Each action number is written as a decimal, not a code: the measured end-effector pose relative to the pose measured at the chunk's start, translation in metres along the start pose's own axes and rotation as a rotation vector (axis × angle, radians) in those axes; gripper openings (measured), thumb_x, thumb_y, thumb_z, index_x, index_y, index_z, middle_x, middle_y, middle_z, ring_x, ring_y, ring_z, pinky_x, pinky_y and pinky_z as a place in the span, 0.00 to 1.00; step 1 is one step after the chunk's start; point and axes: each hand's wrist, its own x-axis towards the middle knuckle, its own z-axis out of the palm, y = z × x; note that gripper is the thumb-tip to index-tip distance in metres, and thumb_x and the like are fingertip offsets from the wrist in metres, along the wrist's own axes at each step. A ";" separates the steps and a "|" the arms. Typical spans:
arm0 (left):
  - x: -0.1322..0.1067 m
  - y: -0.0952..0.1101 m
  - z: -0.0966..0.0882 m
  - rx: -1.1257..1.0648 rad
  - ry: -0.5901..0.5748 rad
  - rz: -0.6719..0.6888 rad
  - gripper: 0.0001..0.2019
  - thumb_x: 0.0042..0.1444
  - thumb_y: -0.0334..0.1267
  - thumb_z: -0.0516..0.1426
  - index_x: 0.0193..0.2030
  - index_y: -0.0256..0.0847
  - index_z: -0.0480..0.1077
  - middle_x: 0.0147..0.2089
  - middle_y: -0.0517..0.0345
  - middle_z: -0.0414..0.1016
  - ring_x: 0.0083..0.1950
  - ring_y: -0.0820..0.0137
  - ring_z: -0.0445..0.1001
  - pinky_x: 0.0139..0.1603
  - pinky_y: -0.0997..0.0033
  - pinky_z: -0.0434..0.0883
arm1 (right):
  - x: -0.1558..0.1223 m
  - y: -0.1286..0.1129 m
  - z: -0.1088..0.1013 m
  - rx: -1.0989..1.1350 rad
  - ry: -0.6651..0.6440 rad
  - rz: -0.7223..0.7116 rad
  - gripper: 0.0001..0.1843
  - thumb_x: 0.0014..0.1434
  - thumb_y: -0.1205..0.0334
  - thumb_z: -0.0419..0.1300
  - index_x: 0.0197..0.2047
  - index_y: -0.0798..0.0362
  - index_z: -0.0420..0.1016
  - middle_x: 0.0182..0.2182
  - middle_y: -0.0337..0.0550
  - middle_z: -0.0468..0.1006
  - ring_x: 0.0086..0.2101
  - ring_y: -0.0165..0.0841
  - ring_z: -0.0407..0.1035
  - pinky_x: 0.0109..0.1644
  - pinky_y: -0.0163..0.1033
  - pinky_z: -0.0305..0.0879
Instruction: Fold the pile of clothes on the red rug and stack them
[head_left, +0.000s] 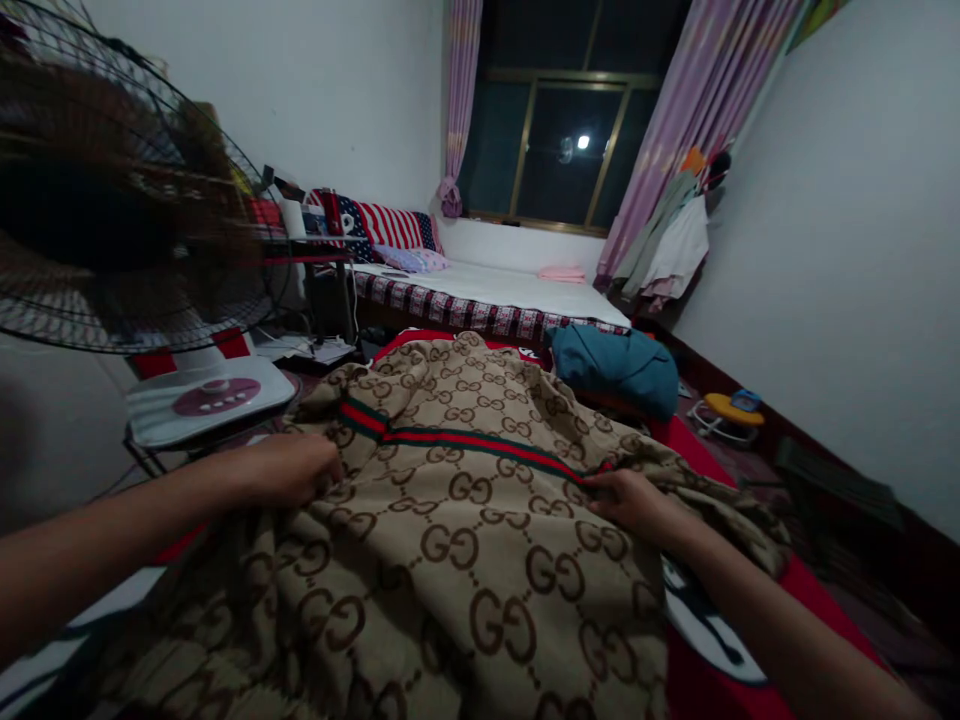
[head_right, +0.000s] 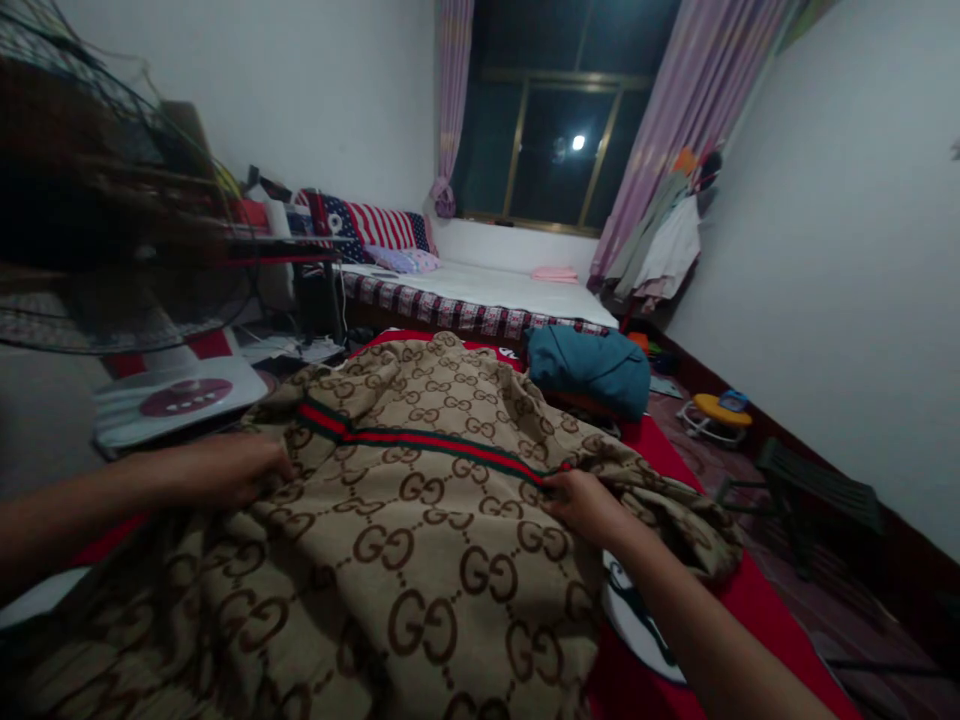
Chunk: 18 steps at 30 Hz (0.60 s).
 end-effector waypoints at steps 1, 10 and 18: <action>0.003 0.006 -0.001 0.059 -0.019 -0.045 0.16 0.38 0.25 0.58 0.35 0.40 0.79 0.39 0.50 0.80 0.46 0.50 0.77 0.48 0.53 0.72 | -0.001 0.000 0.002 -0.066 -0.042 0.009 0.16 0.49 0.60 0.64 0.43 0.46 0.82 0.36 0.43 0.82 0.38 0.43 0.75 0.40 0.41 0.68; 0.107 0.105 -0.017 0.092 0.456 0.167 0.18 0.60 0.46 0.51 0.54 0.45 0.73 0.54 0.50 0.72 0.52 0.59 0.72 0.53 0.62 0.69 | 0.088 0.000 -0.029 0.018 0.609 0.073 0.14 0.55 0.61 0.54 0.37 0.54 0.81 0.36 0.46 0.81 0.36 0.35 0.74 0.43 0.37 0.66; 0.175 0.122 0.067 -0.174 0.526 0.163 0.25 0.64 0.51 0.46 0.65 0.48 0.61 0.71 0.51 0.54 0.70 0.58 0.52 0.68 0.52 0.51 | 0.146 -0.018 0.011 -0.287 0.345 0.103 0.11 0.59 0.63 0.55 0.41 0.50 0.78 0.40 0.47 0.81 0.42 0.39 0.74 0.44 0.37 0.63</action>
